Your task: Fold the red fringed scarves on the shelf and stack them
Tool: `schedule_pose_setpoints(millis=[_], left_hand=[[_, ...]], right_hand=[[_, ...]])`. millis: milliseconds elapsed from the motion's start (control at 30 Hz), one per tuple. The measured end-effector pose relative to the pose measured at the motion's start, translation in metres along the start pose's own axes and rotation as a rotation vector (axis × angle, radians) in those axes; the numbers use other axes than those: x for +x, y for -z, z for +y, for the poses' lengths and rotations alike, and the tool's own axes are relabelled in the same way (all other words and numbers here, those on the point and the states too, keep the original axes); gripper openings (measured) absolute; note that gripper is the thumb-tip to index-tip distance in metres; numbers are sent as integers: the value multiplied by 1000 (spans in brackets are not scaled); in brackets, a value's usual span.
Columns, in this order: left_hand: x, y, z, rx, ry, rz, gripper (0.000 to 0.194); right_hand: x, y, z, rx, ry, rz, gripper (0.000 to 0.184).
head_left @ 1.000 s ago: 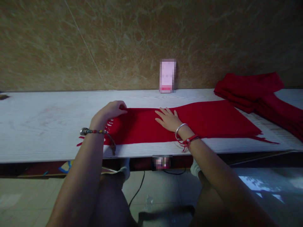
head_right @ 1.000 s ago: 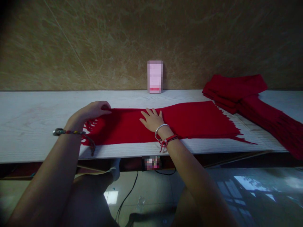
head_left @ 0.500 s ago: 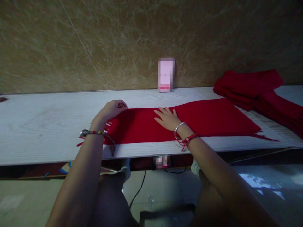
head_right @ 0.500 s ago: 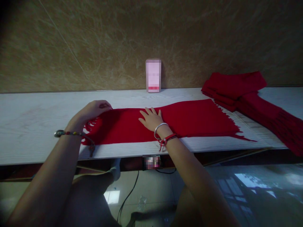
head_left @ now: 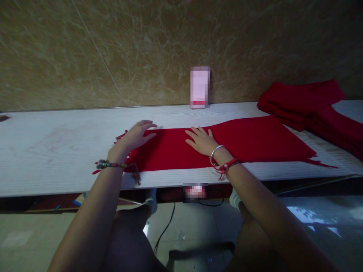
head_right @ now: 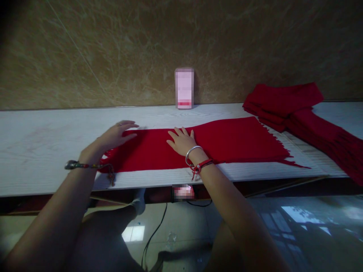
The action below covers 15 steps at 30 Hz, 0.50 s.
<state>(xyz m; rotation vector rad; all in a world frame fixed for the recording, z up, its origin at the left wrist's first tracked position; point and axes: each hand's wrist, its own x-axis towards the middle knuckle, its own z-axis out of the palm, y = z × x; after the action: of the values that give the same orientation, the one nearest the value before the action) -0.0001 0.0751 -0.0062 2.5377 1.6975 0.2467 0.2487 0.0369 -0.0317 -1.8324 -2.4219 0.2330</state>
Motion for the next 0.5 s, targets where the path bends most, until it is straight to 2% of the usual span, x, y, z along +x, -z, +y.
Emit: schedule_pose_setpoints(millis=[67,133,233,300,333,400,500], left_hand=[[1,-11,2,29,6,-151,48],[-5,-18,1,84,164,-192,50],[-20,-19,-2,148,423,-111,55],[-30,-16,0,191,487,-35,57],[-34,-15,3,209,474,6,57],[-39,-14,15,213,352,46,54],[-41,-16,39,143,42,-79,53]], right_hand=[[0,0,0,1,-2,0,51],[0,0,0,3,-4,0,51],[0,-2,1,6,-3,14,51],[0,-3,1,8,0,29,50],[-1,-3,1,8,1,39,49],[-2,-1,-1,1,8,66,47],[-7,5,-6,-24,94,163,44]])
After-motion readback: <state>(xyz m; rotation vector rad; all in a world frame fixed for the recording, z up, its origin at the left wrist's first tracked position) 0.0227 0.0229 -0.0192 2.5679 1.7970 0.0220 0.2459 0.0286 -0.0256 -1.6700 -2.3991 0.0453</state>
